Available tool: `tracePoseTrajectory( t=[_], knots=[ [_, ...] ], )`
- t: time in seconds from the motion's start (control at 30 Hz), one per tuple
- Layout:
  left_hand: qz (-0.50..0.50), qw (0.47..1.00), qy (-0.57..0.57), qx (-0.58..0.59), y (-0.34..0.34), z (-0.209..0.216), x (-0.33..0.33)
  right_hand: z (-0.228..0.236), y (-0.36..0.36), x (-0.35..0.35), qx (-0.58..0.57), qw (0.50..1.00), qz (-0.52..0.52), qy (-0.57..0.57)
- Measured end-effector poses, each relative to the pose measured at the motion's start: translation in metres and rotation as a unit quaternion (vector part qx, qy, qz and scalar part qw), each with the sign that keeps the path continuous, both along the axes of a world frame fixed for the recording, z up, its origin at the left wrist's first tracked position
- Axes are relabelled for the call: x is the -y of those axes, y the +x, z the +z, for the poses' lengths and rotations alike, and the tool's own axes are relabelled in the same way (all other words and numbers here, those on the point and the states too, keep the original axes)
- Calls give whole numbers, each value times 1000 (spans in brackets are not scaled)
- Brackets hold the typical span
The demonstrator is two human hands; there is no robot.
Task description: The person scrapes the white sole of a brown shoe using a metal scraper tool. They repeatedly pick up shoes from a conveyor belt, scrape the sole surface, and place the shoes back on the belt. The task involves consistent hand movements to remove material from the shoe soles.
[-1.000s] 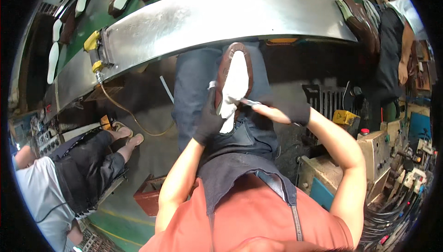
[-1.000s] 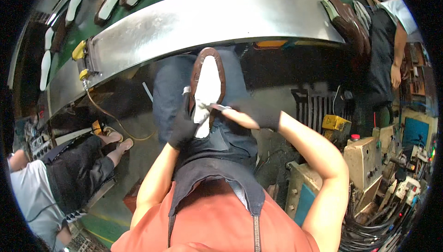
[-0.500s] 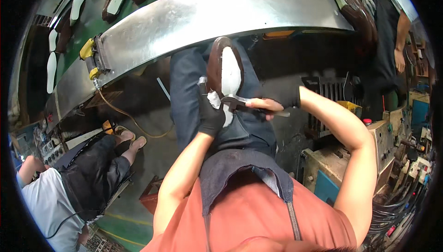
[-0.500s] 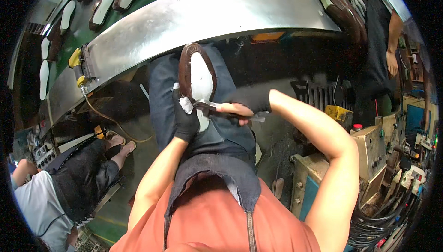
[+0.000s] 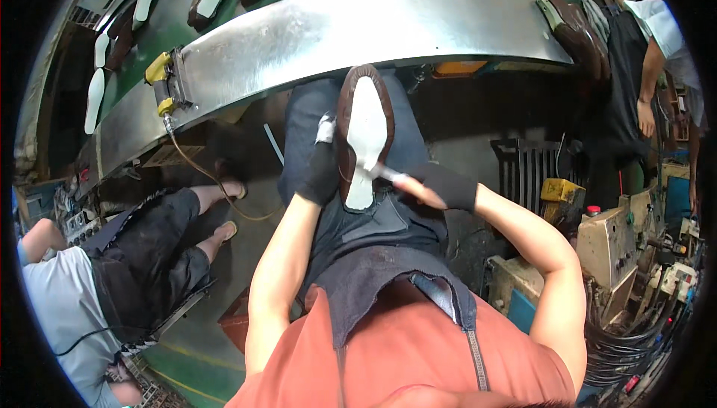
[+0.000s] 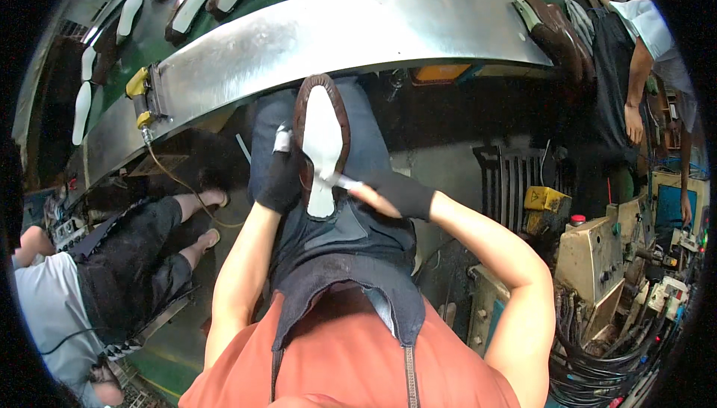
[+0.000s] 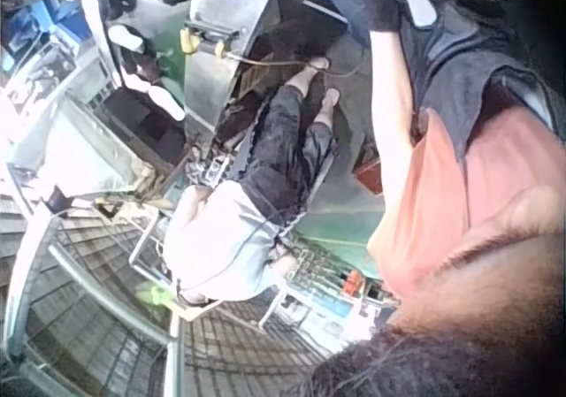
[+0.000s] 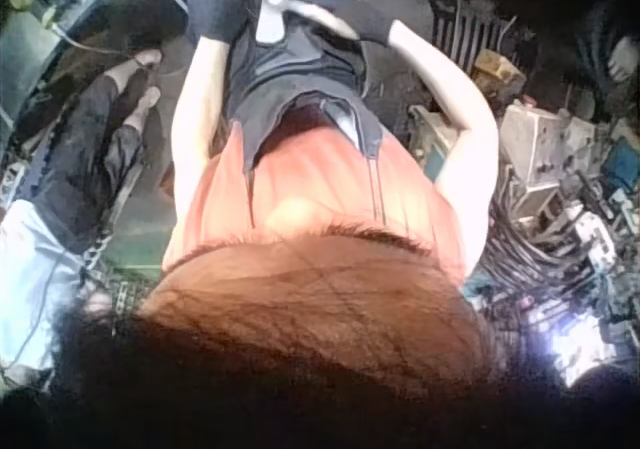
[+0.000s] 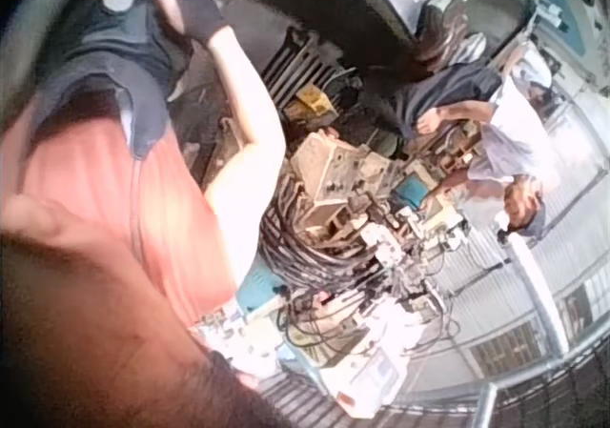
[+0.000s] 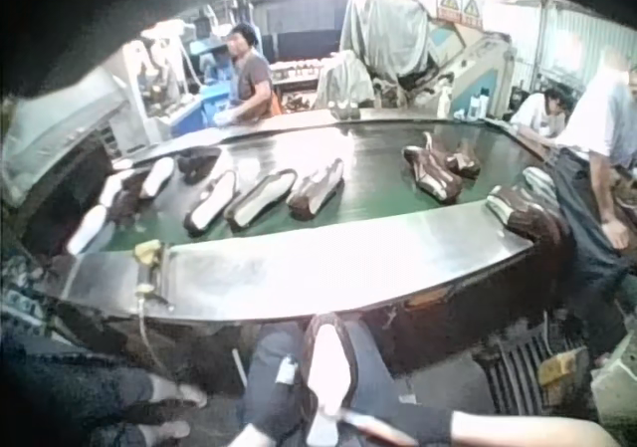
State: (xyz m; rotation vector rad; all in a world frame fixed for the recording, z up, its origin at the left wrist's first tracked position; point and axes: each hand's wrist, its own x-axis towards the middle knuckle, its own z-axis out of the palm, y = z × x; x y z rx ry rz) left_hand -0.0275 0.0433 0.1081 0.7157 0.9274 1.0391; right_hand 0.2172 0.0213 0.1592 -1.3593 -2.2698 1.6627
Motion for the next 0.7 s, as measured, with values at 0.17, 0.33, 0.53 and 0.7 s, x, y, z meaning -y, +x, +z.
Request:
tracePoseTrajectory(
  t=[0.17,0.33,0.53,0.7],
  knots=[
    [4,996,-90,18,29,27,-1,10,15,-24,-78,989,-37,-123],
    [-1,984,-131,122,36,12,3,30,8,-34,-178,947,-181,-197],
    [91,917,190,-339,35,-46,1,64,25,-46,-5,995,-101,14],
    [13,910,218,-352,26,-28,6,109,-23,-18,22,974,68,213]
  ],
)
